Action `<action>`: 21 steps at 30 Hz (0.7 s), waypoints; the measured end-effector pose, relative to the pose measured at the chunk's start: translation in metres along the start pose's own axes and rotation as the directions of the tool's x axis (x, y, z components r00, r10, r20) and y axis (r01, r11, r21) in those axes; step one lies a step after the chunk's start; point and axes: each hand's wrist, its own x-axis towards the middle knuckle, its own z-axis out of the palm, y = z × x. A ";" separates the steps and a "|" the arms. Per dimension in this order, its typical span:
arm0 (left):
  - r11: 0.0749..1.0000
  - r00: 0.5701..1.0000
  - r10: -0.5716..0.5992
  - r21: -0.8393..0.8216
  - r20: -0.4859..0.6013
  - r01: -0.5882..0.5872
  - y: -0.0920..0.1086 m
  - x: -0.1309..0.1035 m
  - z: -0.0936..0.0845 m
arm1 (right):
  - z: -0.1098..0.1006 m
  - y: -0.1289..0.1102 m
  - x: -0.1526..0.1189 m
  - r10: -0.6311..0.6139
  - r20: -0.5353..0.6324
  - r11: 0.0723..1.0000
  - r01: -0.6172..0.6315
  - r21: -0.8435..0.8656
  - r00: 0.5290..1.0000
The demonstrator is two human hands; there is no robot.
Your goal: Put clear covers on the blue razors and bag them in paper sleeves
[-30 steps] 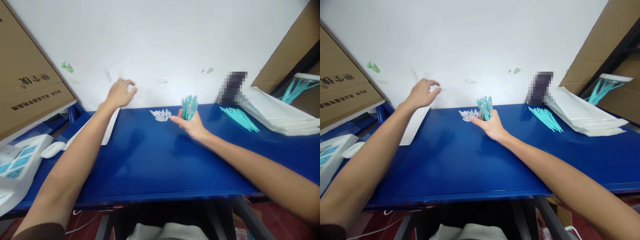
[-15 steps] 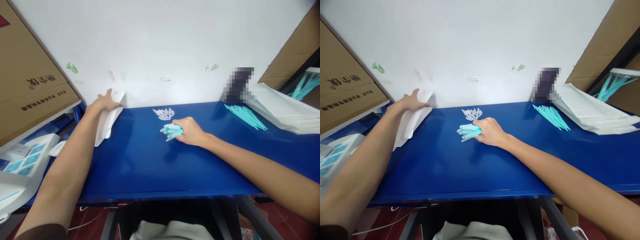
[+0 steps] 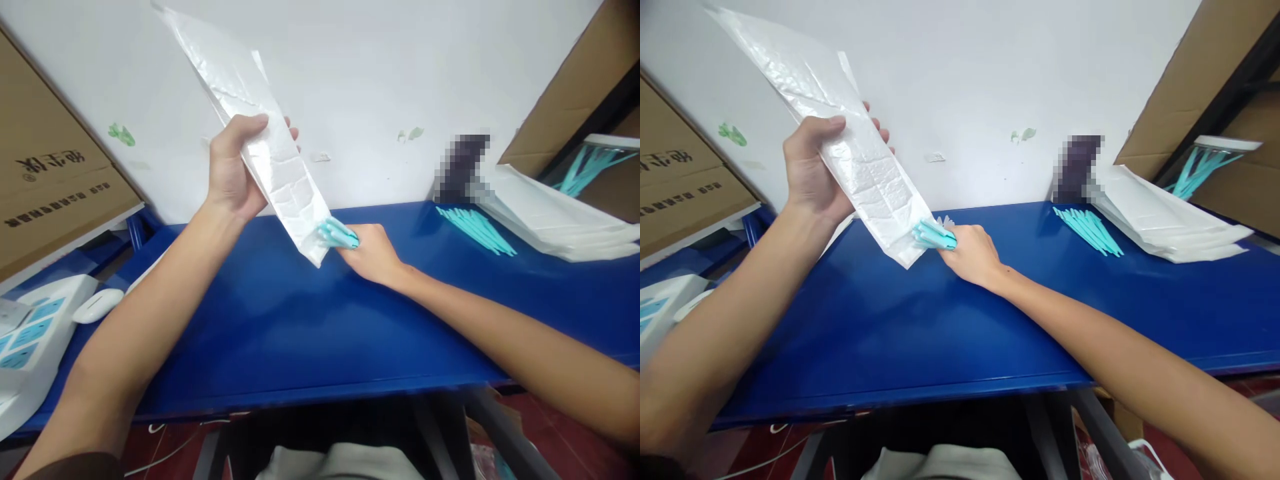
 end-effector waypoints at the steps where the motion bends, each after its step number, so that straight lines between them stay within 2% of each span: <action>1: 0.999 1.000 -0.020 -0.036 -0.022 0.020 -0.003 -0.002 0.003 | -0.001 0.002 0.000 0.004 0.020 0.997 -0.002 -0.077 1.000; 5: 0.974 0.990 -0.114 -0.205 -0.086 0.095 -0.012 -0.009 0.009 | -0.006 0.003 0.001 0.028 0.079 0.950 -0.002 -0.313 0.996; 9: 0.986 0.983 -0.122 -0.132 -0.141 0.104 -0.020 -0.013 0.015 | -0.010 0.001 0.003 0.009 0.123 0.921 0.040 -0.387 0.992; 13: 0.993 0.986 -0.070 -0.109 -0.149 0.054 -0.033 -0.016 0.024 | -0.012 0.001 0.005 0.069 0.111 0.936 -0.026 -0.350 0.991; 17: 0.996 0.987 0.012 -0.080 -0.159 -0.025 -0.048 -0.016 0.034 | -0.012 0.008 0.009 0.112 0.095 0.967 -0.086 -0.241 0.989; 21: 0.994 0.962 0.003 -0.101 -0.274 -0.032 -0.063 -0.025 0.034 | -0.024 0.018 0.021 0.086 0.130 0.985 -0.064 -0.162 0.988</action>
